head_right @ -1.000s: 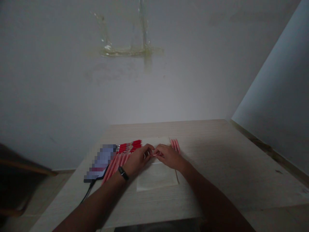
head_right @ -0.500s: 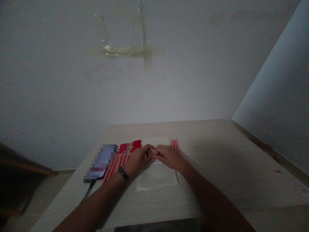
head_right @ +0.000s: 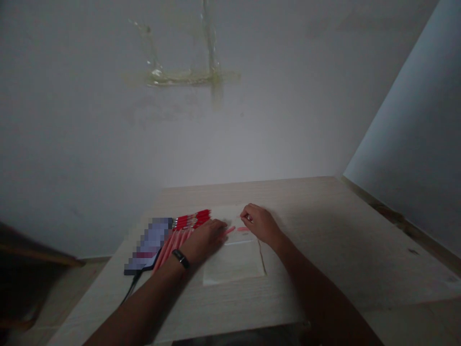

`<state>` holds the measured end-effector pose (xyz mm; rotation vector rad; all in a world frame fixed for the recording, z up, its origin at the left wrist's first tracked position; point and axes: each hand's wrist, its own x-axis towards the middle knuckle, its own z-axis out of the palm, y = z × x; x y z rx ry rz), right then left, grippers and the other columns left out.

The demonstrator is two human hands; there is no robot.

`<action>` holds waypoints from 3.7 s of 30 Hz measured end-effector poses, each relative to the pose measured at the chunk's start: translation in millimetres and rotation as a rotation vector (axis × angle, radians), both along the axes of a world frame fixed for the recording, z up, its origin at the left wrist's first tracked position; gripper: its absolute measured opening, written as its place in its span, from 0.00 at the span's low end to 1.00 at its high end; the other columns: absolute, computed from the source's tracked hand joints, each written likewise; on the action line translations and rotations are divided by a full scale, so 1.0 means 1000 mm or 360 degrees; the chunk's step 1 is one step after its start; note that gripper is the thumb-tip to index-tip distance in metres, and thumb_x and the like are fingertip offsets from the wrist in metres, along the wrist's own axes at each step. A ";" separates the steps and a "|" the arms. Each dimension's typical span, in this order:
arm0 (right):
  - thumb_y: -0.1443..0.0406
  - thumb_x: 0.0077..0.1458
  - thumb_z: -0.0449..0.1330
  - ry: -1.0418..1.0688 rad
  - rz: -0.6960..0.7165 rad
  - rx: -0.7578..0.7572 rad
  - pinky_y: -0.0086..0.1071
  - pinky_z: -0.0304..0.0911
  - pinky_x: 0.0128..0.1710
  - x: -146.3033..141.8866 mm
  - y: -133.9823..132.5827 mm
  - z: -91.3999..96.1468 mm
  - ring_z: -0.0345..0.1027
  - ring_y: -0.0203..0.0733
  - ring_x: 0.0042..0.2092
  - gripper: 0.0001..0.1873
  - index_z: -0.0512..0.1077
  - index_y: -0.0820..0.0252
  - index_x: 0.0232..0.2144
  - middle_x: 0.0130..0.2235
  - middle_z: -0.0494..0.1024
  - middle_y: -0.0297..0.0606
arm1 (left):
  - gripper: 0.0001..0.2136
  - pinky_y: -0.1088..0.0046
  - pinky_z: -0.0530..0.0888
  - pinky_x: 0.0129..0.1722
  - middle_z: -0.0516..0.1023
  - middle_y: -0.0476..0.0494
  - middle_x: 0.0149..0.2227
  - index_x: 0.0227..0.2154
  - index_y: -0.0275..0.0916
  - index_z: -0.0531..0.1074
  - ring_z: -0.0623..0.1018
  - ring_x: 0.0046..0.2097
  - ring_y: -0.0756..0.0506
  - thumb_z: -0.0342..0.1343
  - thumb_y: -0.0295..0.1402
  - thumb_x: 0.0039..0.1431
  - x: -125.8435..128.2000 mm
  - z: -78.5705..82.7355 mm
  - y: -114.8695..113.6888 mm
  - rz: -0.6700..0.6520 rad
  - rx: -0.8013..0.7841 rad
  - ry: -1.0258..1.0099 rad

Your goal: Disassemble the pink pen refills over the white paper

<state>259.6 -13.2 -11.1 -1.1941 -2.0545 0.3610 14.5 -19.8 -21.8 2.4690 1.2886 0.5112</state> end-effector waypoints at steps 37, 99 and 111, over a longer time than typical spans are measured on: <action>0.71 0.57 0.61 0.0079 -0.0025 0.0016 0.28 0.60 0.34 0.002 0.003 -0.002 0.66 0.36 0.32 0.04 0.72 0.58 0.31 0.31 0.72 0.32 | 0.15 0.75 0.70 0.38 0.76 0.43 0.40 0.43 0.40 0.76 0.76 0.40 0.47 0.54 0.20 0.55 -0.001 0.008 0.001 0.0098 0.0046 -0.0070; 0.67 0.61 0.60 -0.0170 0.0187 0.0015 0.40 0.56 0.53 -0.005 -0.011 0.003 0.71 0.38 0.38 0.07 0.75 0.53 0.41 0.39 0.78 0.34 | 0.03 0.75 0.67 0.33 0.79 0.47 0.32 0.35 0.39 0.71 0.77 0.34 0.48 0.56 0.29 0.58 0.001 0.016 -0.001 0.0127 -0.0087 -0.0289; 0.66 0.61 0.61 -0.0243 0.0226 -0.0011 0.39 0.58 0.51 -0.001 -0.008 0.002 0.70 0.36 0.35 0.05 0.76 0.55 0.39 0.38 0.78 0.34 | 0.08 0.73 0.68 0.33 0.80 0.45 0.34 0.41 0.39 0.74 0.77 0.34 0.47 0.52 0.33 0.63 -0.001 0.020 0.000 0.0136 -0.0092 -0.0270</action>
